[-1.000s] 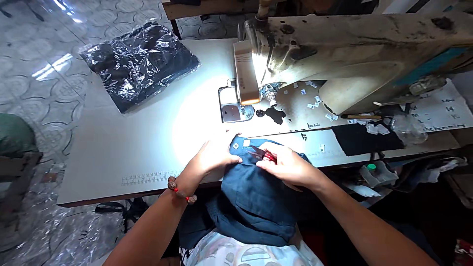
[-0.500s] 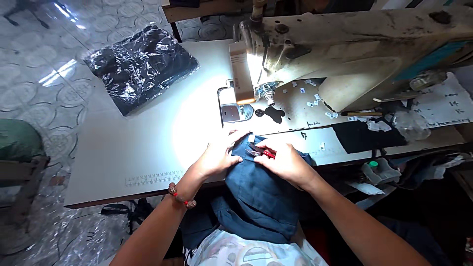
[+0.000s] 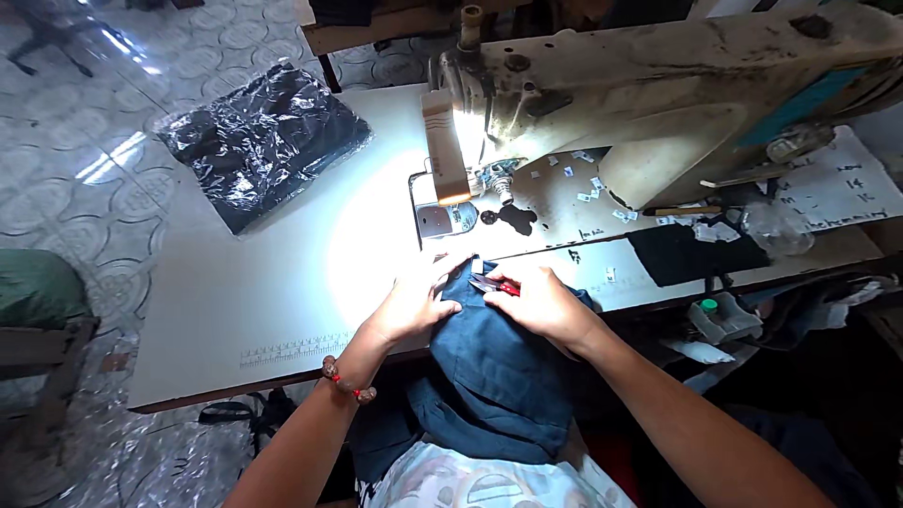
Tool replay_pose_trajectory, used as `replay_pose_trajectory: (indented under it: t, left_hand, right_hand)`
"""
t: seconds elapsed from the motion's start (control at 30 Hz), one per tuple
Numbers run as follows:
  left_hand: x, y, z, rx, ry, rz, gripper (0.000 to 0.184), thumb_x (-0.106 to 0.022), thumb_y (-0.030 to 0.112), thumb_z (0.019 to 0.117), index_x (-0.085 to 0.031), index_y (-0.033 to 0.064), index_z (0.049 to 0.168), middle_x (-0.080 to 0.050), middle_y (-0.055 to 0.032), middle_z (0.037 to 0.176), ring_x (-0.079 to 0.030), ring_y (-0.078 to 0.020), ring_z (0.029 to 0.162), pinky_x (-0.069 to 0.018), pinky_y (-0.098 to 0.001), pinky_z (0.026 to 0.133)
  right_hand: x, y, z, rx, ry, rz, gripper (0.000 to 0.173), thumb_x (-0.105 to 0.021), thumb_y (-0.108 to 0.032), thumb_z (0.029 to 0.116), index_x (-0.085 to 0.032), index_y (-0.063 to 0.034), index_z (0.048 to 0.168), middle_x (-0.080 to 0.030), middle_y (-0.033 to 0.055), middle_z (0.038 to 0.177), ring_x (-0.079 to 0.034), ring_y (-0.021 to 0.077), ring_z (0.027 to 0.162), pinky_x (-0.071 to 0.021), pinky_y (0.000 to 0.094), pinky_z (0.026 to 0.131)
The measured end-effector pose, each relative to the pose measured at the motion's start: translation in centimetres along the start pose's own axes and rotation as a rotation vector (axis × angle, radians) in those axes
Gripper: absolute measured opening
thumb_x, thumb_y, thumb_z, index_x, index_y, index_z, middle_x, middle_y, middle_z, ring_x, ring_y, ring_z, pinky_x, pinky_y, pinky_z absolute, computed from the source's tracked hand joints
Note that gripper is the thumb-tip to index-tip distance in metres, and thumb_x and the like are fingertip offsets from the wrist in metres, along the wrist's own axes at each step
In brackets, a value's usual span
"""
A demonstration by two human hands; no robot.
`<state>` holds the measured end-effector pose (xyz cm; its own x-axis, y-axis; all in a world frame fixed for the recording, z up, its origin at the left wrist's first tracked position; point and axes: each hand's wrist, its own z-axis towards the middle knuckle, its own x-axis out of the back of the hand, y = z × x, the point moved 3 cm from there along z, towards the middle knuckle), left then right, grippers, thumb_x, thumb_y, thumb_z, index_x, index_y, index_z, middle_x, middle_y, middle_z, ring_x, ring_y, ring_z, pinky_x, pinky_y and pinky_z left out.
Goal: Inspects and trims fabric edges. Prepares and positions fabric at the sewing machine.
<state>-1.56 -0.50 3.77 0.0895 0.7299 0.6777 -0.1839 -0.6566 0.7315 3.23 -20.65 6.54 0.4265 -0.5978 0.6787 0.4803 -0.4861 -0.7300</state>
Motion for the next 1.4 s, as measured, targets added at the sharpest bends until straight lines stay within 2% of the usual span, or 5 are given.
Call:
replay_pose_trajectory:
  t: [0.37,0.63,0.77,0.93,1.4]
  left_hand:
    - [1.1,0.5,1.0,-0.01,0.059,-0.083,0.064,-0.082,0.026,0.0843,-0.06,0.0135,0.143,-0.064,-0.0084,0.133,-0.063,-0.019,0.115,-0.0537,-0.0383,0.097]
    - [1.0,2.5,1.8,0.039,0.144,0.121,0.02,-0.083,0.019,0.0849,-0.07,0.0093,0.098,-0.067,-0.0051,0.086,-0.065,-0.0197,0.078,-0.0552,-0.0445,0.069]
    - [-1.0,2.0,-2.7,-0.39,0.374,0.395,0.009,-0.069,0.012,0.0905,-0.077,0.0118,0.088,-0.07,-0.0086,0.088,-0.066,-0.0209,0.071,-0.0543,-0.0365,0.058]
    - [-2.8,0.8,-5.0,-0.517,0.463,0.443,0.017,-0.063,0.009,0.094,-0.078,0.0129,0.086,-0.072,-0.007,0.086,-0.065,-0.018,0.069,-0.0508,-0.0312,0.058]
    - [-2.6,0.8,-4.6,-0.509,0.461,0.381,0.014,-0.066,0.007,0.0914,-0.077,0.0101,0.084,-0.069,-0.0073,0.082,-0.065,-0.0173,0.072,-0.0525,-0.0298,0.062]
  right_hand:
    - [-0.5,2.1,0.4,0.092,-0.092,0.258,0.018,-0.076,-0.016,0.0868,-0.072,-0.008,0.102,-0.064,-0.0024,0.074,-0.057,0.0018,0.062,-0.0488,0.0197,0.058]
    - [0.4,1.7,0.0,0.003,0.027,0.503,0.025,-0.069,-0.011,0.0915,-0.065,-0.0085,0.116,-0.063,-0.0029,0.071,-0.057,0.0028,0.054,-0.0504,0.0184,0.051]
    - [2.6,0.6,-0.2,0.028,0.139,0.239,0.027,-0.072,-0.013,0.0906,-0.069,-0.0109,0.117,-0.063,-0.0031,0.076,-0.053,0.0014,0.058,-0.0457,0.0175,0.053]
    - [2.0,0.5,0.6,0.323,0.091,-0.429,0.02,-0.069,-0.021,0.0921,-0.077,-0.0104,0.107,-0.072,0.0119,0.085,-0.07,0.0303,0.072,-0.0541,0.0498,0.059]
    - [-0.1,-0.3,0.6,0.579,0.035,-0.61,0.024,-0.055,-0.014,0.0979,-0.077,-0.0109,0.107,-0.064,0.0078,0.073,-0.063,0.0252,0.061,-0.045,0.0394,0.048]
